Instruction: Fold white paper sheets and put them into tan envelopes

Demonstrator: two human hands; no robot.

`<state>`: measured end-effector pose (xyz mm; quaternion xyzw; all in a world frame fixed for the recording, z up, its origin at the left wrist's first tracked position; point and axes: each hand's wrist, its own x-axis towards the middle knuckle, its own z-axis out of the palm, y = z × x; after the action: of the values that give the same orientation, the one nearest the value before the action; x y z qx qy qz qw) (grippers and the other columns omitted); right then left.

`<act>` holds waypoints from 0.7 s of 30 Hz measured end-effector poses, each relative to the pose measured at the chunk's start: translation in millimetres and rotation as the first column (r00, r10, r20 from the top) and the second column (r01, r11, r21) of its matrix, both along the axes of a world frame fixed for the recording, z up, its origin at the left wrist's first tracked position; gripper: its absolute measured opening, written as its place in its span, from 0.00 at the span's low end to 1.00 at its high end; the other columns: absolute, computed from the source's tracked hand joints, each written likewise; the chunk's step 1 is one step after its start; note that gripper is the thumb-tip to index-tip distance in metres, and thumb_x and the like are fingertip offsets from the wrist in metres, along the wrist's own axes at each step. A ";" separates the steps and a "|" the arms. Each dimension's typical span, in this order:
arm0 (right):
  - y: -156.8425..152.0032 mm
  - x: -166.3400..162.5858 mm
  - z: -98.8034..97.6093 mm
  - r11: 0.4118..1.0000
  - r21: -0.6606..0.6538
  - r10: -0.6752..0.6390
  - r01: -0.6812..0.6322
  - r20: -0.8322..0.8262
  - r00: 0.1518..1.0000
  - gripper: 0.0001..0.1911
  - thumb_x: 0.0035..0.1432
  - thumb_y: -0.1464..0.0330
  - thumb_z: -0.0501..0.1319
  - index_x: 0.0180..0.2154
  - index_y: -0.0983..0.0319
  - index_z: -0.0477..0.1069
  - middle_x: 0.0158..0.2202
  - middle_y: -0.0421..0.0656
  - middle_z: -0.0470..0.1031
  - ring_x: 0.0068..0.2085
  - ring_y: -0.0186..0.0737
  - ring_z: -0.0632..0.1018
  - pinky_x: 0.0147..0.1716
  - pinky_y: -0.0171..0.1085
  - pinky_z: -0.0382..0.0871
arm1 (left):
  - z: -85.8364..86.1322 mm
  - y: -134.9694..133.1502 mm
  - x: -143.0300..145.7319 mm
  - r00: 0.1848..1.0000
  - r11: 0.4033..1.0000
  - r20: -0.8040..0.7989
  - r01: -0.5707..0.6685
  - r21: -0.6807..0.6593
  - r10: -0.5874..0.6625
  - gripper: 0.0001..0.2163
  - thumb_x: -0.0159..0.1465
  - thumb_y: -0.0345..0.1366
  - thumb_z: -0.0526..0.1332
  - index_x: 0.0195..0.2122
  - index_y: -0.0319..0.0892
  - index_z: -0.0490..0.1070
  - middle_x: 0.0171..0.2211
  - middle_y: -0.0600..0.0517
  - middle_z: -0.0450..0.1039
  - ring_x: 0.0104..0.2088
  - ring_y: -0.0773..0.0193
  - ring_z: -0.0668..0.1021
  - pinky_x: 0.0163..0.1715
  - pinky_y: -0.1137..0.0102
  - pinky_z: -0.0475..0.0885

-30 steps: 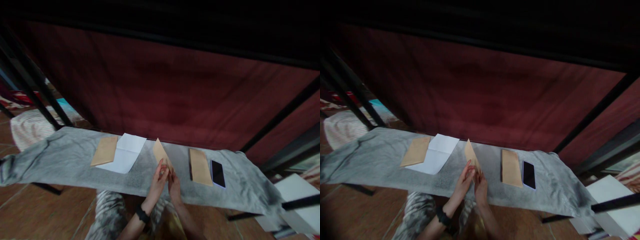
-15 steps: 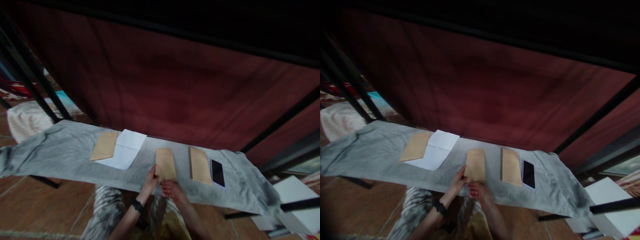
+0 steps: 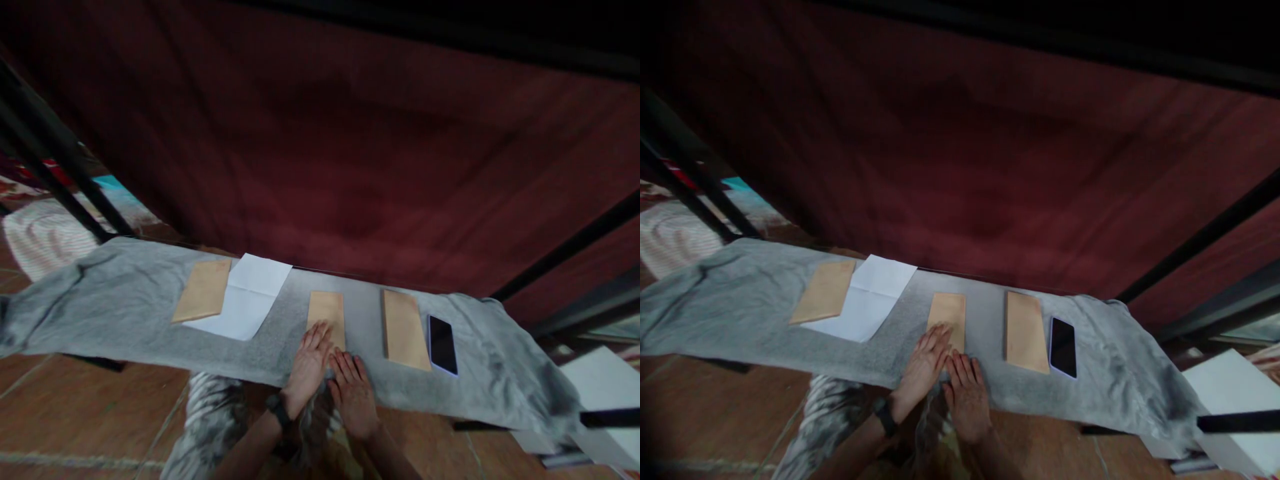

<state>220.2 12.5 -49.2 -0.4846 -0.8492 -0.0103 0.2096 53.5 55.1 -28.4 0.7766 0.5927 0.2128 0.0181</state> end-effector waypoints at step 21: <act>0.4 0.3 8.6 0.992 -0.118 0.023 -0.035 -0.102 0.995 0.29 0.68 0.63 0.55 0.68 0.58 0.55 0.66 0.47 0.62 0.66 0.46 0.65 0.68 0.52 0.50 | -16.6 95.4 16.4 0.956 0.950 -0.044 0.283 -0.130 -0.291 0.25 0.72 0.45 0.44 0.68 0.42 0.55 0.69 0.46 0.55 0.70 0.59 0.55 0.68 0.55 0.46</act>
<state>220.6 12.9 -40.6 -0.4837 -0.8437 0.0679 0.2227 69.9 150.5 -45.0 0.8581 0.4858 0.1469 0.0778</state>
